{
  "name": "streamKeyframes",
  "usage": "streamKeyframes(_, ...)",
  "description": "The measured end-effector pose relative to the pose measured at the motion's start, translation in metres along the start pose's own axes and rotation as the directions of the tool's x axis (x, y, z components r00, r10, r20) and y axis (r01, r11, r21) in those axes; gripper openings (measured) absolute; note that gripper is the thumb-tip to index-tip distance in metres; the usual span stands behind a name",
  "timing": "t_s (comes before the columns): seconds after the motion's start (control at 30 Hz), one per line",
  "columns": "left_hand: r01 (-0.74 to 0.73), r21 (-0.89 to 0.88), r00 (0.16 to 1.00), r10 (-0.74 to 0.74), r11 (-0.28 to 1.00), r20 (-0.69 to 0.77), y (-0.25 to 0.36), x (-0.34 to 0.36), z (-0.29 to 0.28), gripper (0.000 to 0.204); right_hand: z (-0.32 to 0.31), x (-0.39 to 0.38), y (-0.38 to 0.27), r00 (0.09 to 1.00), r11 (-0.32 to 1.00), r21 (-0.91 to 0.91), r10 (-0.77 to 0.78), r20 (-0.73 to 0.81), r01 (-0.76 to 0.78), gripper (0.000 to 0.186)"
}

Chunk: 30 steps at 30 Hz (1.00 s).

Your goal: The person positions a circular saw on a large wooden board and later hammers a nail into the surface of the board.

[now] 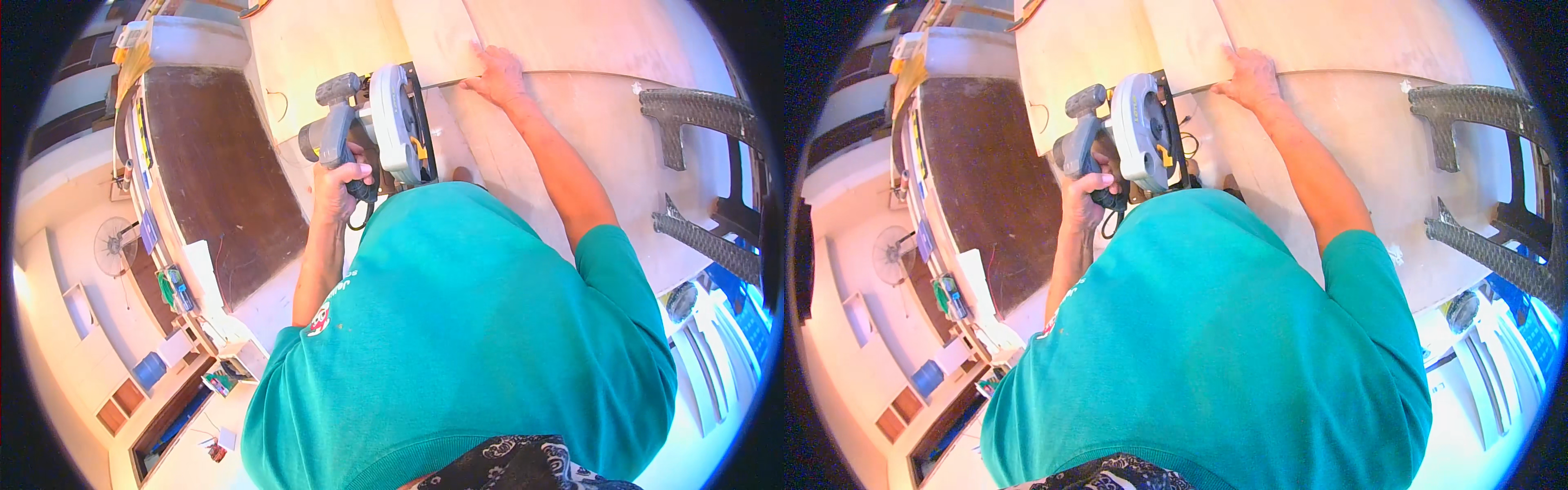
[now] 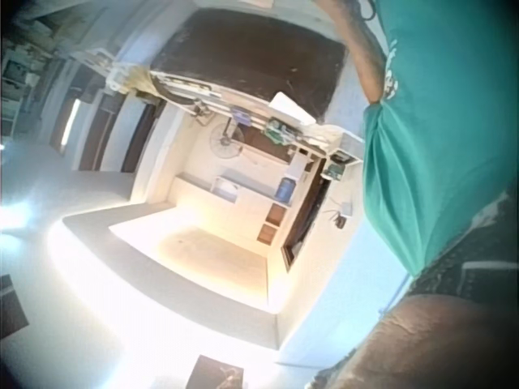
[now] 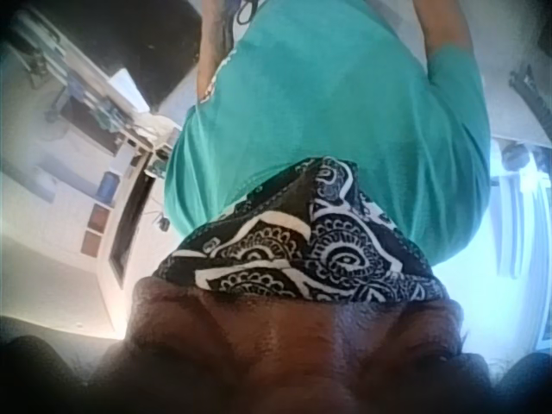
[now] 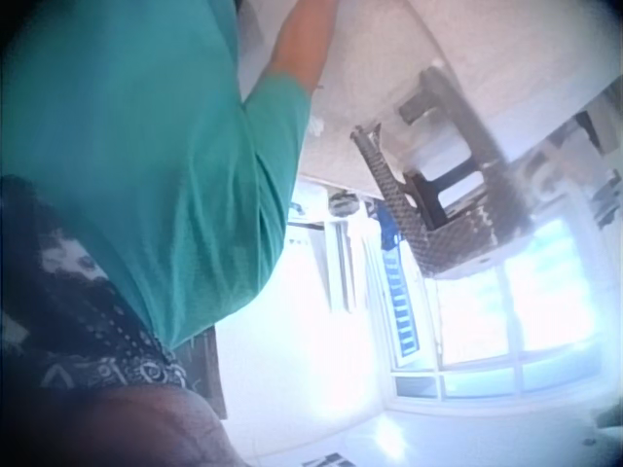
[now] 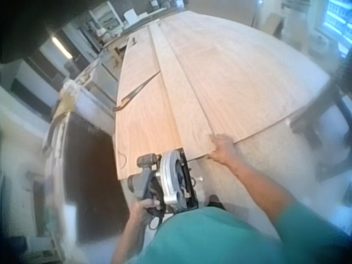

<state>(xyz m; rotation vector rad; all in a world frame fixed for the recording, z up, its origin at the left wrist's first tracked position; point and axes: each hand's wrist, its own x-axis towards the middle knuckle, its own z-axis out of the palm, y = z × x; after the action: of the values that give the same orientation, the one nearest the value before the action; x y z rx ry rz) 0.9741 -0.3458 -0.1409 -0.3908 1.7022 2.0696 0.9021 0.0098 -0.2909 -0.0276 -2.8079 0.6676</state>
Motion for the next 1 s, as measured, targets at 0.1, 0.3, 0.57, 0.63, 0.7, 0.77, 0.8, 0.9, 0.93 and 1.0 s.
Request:
streamKeyframes(0.1, -0.013, 0.007, 1.0, 0.013, 1.0, 0.019, -0.001, 0.002, -0.003, 0.04, 0.002, -0.001, 0.001, 1.0, 1.0, 0.022, 0.002, 0.002, -0.002, 0.089)
streamKeyframes(0.3, 0.009, -0.008, 0.999, -0.009, 1.0, 0.031, 0.0, 0.002, -0.002, 0.041, 0.0, -0.002, 0.003, 1.0, 0.997, 0.071, -0.022, -0.017, 0.024, 0.087)
streamKeyframes(0.57, 0.014, -0.054, 1.0, -0.013, 0.998, 0.024, -0.012, 0.001, -0.005, 0.047, 0.0, 0.0, 0.001, 0.998, 0.997, 0.049, -0.05, -0.039, 0.052, 0.085)
streamKeyframes(0.63, 0.016, -0.044, 1.0, -0.015, 0.999, 0.026, -0.01, -0.002, -0.003, 0.048, 0.0, 0.0, 0.001, 0.998, 0.998, 0.042, -0.053, -0.044, 0.055, 0.085)
streamKeyframes(0.7, 0.019, -0.034, 1.0, -0.018, 0.999, 0.026, -0.009, -0.002, -0.003, 0.048, 0.001, -0.001, 0.0, 0.996, 0.995, 0.067, -0.075, -0.045, 0.078, 0.084)
streamKeyframes(0.77, 0.032, -0.043, 0.999, -0.031, 0.999, 0.032, -0.01, -0.002, -0.004, 0.048, 0.002, 0.0, 0.001, 0.997, 0.997, 0.029, -0.064, -0.044, 0.066, 0.084)
streamKeyframes(0.8, 0.035, -0.043, 0.999, -0.033, 0.998, 0.027, -0.01, -0.002, -0.004, 0.048, 0.004, -0.001, 0.0, 0.998, 0.999, -0.007, -0.054, -0.044, 0.054, 0.084)
streamKeyframes(0.9, -0.004, -0.018, 1.0, 0.004, 1.0, 0.014, -0.012, 0.0, 0.0, 0.046, 0.004, -0.002, 0.0, 0.998, 0.999, -0.019, -0.05, -0.031, 0.049, 0.085)
streamKeyframes(0.93, -0.008, -0.018, 1.0, 0.008, 1.0, 0.015, -0.01, -0.001, 0.001, 0.046, 0.003, -0.001, -0.001, 0.998, 0.998, -0.019, -0.052, -0.035, 0.051, 0.085)
streamKeyframes(1.0, -0.006, 0.014, 1.0, 0.006, 1.0, -0.015, -0.006, -0.005, 0.002, 0.046, 0.004, -0.004, -0.004, 0.998, 0.998, 0.008, -0.056, -0.01, 0.056, 0.085)
